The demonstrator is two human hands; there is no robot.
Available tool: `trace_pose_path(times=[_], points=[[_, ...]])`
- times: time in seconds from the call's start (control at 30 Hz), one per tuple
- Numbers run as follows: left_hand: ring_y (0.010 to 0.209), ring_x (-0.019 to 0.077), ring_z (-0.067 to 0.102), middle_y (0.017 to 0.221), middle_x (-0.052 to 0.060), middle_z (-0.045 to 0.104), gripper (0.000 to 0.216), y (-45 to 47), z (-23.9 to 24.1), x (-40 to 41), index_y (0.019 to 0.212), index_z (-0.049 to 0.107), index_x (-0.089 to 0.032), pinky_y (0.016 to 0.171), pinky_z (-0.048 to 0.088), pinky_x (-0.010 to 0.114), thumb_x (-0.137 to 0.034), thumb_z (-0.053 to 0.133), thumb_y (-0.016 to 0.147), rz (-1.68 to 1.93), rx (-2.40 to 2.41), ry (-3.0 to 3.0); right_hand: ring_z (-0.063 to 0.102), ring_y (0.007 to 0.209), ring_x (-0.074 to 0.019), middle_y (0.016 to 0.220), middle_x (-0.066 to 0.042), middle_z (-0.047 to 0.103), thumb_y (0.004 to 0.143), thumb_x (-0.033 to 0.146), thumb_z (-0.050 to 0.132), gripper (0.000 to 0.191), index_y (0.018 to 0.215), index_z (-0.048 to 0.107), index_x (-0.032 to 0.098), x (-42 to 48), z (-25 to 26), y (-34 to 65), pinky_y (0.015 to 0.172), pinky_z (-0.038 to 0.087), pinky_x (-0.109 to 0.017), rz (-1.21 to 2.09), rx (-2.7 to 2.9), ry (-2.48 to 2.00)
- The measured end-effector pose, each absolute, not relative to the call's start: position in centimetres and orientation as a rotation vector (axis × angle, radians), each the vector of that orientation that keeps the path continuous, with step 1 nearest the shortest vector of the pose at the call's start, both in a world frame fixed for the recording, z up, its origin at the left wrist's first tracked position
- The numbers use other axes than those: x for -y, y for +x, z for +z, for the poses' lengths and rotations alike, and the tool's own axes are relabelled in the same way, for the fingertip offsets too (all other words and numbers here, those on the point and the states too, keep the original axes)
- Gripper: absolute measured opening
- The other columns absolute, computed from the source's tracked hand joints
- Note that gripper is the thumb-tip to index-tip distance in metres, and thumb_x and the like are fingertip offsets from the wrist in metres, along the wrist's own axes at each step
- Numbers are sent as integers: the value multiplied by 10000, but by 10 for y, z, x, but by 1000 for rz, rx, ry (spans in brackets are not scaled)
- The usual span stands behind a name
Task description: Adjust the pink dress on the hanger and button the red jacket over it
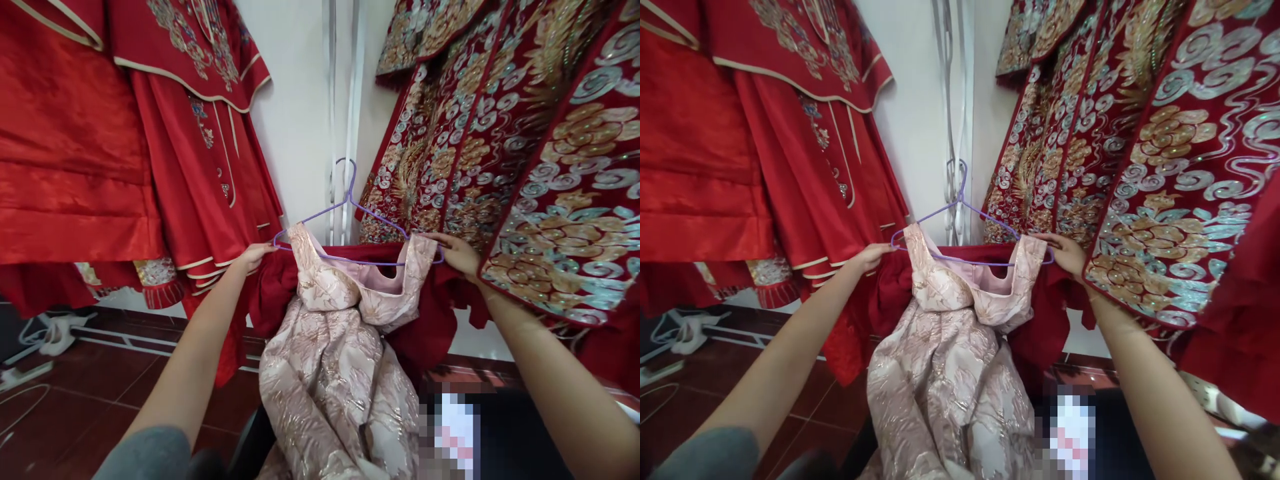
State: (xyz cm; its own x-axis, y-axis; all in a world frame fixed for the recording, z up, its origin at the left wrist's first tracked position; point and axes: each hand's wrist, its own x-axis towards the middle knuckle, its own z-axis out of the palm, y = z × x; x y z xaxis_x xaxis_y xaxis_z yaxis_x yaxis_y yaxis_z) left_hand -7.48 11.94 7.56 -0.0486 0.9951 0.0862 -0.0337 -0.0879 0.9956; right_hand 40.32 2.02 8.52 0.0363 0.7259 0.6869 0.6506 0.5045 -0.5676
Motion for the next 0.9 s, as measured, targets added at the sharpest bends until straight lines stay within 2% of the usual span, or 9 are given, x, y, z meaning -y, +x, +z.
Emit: trace_pose_path(times=[0.07,0.13,0.3,0.4,0.5,0.57,0.63,0.7,0.9], points=[[798,168,667,798,65,716,318,-71,88,-129,770,663,-131,796,523,294,-217,839,518,1460,-1161,1209,666,818,-177,1004,-123,707,815,217,500,270,1042,639,174,-18,98,397,705,510,-283,341,1650,-1158],[817,161,660,844,58,715,308,-67,102,-132,832,676,-132,810,516,290,-237,807,574,1658,-1141,1279,642,959,-188,1154,-145,654,808,184,482,301,1077,617,163,-13,109,390,808,493,-304,372,1586,-1135],[884,167,626,939,61,697,305,-54,130,-99,972,687,-137,851,483,285,-320,685,729,2175,-1184,1666,582,1015,-224,1065,-151,653,824,123,384,322,1037,623,154,16,125,368,931,419,-358,-467,1496,-1191],[950,180,599,989,55,675,300,-48,132,-61,1041,666,-171,911,447,298,-358,586,821,2275,-1319,1954,549,1051,-240,1056,-161,617,838,110,329,352,1066,595,140,45,122,353,964,392,-381,-745,1339,-1161],[995,184,584,1058,58,649,259,-46,122,-31,1070,640,-196,944,428,303,-299,524,862,1999,-1284,2396,566,1019,-260,1035,-163,617,826,133,342,328,1053,578,136,76,116,341,932,418,-402,-736,1342,-1242],[1002,193,584,1086,59,625,262,-45,113,-21,1088,619,-212,933,436,313,-232,506,852,1678,-1277,2638,602,909,-272,966,-140,635,781,178,434,320,1069,573,153,94,113,334,832,461,-401,-611,1498,-1395],[995,210,585,1112,65,598,322,-44,106,-19,1118,586,-217,909,449,331,-169,509,809,1451,-1346,2725,618,817,-261,908,-102,636,722,202,521,415,1135,550,174,106,112,326,742,473,-372,-456,1664,-1511],[969,222,588,1098,74,591,363,-41,101,-21,1120,559,-207,877,460,341,-136,518,766,1384,-1425,2696,623,784,-248,880,-74,627,714,218,554,483,1195,511,188,109,113,316,691,461,-339,-367,1734,-1559],[856,200,609,939,58,643,228,-23,94,-28,969,543,-194,800,462,314,-154,529,746,1454,-1456,2486,612,648,-252,750,-67,613,797,238,479,403,1184,427,139,74,98,294,585,423,-320,-245,1740,-1557]])
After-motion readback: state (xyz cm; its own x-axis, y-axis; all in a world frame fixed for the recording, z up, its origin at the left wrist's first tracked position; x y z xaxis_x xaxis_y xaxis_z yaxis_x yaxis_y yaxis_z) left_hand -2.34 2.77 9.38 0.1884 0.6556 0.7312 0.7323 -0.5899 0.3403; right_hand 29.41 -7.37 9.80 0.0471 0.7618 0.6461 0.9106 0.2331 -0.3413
